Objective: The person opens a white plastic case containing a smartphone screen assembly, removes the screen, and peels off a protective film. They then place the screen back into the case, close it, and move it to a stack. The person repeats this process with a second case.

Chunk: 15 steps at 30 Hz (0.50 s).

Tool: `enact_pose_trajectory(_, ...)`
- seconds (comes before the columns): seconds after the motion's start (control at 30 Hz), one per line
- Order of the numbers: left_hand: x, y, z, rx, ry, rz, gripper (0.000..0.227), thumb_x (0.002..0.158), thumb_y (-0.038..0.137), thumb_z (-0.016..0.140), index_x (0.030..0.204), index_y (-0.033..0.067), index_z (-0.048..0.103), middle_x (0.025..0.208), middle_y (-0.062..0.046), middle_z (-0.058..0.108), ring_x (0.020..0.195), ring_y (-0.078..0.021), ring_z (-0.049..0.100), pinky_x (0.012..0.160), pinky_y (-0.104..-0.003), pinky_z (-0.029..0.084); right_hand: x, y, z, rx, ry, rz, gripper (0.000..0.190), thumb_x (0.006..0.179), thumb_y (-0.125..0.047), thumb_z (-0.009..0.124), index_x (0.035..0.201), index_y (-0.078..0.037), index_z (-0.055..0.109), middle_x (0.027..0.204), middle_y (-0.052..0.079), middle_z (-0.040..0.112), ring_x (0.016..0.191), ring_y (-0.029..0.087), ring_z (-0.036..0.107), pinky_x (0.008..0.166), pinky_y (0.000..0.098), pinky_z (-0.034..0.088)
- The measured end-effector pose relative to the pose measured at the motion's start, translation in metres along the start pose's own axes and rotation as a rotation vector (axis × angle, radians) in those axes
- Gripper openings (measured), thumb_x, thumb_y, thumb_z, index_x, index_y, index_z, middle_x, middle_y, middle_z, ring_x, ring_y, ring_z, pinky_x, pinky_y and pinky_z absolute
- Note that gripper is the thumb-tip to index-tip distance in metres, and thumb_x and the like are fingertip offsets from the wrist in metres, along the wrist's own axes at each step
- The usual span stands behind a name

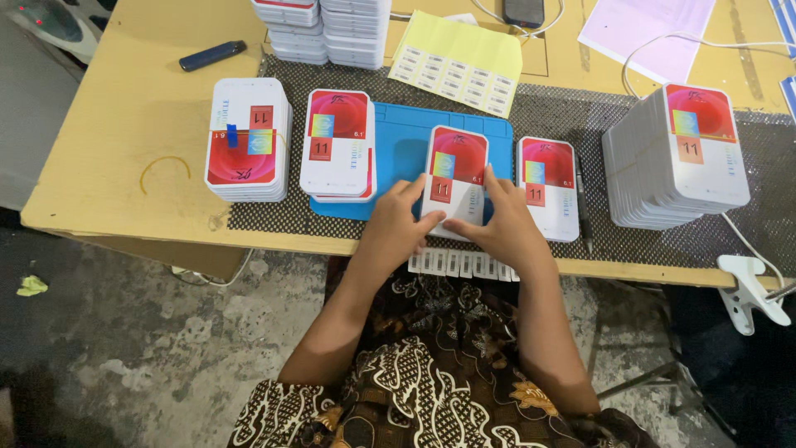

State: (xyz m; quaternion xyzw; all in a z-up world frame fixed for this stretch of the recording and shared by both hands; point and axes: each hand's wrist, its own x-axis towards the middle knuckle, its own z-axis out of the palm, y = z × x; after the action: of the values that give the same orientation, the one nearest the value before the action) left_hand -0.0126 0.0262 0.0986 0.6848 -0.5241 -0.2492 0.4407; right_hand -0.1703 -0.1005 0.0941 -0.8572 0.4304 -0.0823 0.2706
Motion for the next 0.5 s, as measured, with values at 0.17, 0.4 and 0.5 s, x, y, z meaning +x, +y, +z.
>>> enact_pose_trajectory(0.17,0.019,-0.056,0.03,0.094,0.04,0.062,0.067,0.095,0.025,0.07,0.146,-0.0127,0.05,0.129,-0.031,0.061,0.116,-0.0494,0.065,0.096,-0.053,0.054,0.003,-0.016,0.001,0.036,-0.029,0.033,0.115,0.075,-0.052,0.087,0.159,0.005,0.033,0.143,0.026,0.051,0.137,0.041,0.05,0.111,0.0473,0.048)
enact_pose_trajectory(0.4,0.016,-0.069,0.036,0.158,0.07,0.078,0.054,0.099,0.022,0.065,0.143,-0.0094,0.055,0.133,-0.031,0.065,0.12,-0.0459,0.065,0.097,-0.051,0.054,0.0,-0.025,0.01,-0.208,-0.078,-0.031,0.092,0.089,-0.046,0.076,0.156,0.004,0.039,0.155,0.031,0.04,0.133,0.05,0.051,0.107,0.0528,0.051)
enact_pose_trajectory(0.5,0.014,-0.066,0.031,0.184,0.08,0.035,0.054,0.101,0.02,0.064,0.145,-0.0108,0.053,0.137,-0.032,0.062,0.123,-0.0459,0.064,0.1,-0.052,0.052,0.01,-0.02,0.019,-0.272,-0.092,-0.109,0.086,0.091,-0.051,0.071,0.154,0.001,0.044,0.152,0.03,0.045,0.128,0.048,0.057,0.102,0.0507,0.055)
